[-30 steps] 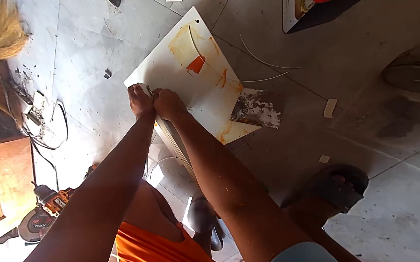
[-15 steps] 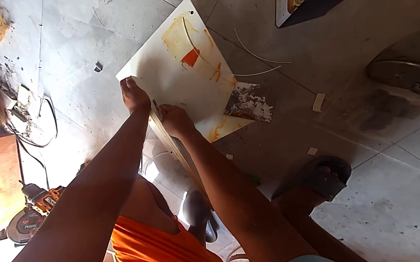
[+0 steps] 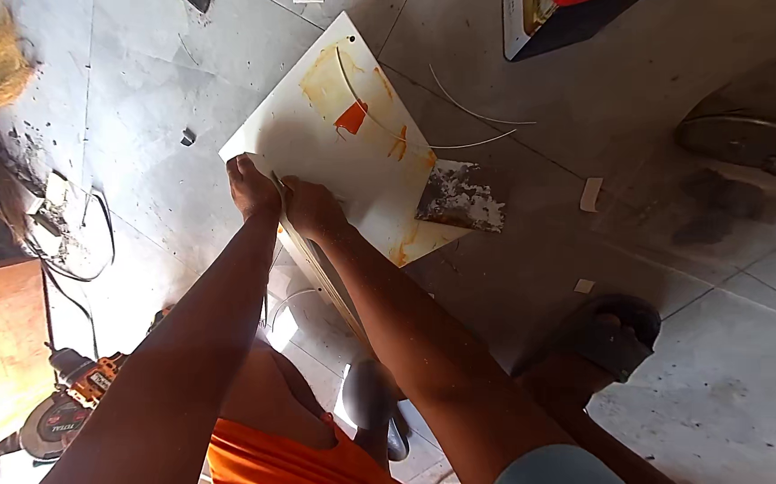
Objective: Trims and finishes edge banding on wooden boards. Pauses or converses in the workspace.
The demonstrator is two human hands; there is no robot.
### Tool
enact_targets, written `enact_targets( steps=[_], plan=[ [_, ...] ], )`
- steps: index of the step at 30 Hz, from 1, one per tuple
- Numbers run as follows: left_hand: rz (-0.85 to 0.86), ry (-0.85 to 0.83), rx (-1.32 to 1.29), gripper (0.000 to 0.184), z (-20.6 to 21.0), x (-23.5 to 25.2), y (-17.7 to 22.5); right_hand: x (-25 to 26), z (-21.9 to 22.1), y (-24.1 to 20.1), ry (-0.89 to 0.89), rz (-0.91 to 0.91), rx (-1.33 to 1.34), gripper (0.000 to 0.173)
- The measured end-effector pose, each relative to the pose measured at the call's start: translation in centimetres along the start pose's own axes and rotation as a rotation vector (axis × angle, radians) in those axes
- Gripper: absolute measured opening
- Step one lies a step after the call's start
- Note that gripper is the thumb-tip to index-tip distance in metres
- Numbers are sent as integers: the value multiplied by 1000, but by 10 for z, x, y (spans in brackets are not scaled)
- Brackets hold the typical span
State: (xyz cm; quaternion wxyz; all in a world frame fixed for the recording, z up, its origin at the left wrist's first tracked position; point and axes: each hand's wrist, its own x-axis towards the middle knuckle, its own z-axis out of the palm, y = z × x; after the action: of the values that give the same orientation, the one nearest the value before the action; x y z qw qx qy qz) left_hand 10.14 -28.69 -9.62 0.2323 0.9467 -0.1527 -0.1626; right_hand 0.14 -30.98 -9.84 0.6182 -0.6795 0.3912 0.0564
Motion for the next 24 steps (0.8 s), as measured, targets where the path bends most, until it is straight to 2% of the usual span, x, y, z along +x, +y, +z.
enact_targets(
  steps=[7,15,24],
  plan=[
    [-17,17,-55,48,3,3,-2,0,1,-5,-8,14,13,39],
    [-20,10,-56,47,2,3,-1,-23,7,6,-19,27,-17,38],
    [-3,9,-33,48,2,2,-3,-86,23,38,-57,131,-79,40]
  ],
)
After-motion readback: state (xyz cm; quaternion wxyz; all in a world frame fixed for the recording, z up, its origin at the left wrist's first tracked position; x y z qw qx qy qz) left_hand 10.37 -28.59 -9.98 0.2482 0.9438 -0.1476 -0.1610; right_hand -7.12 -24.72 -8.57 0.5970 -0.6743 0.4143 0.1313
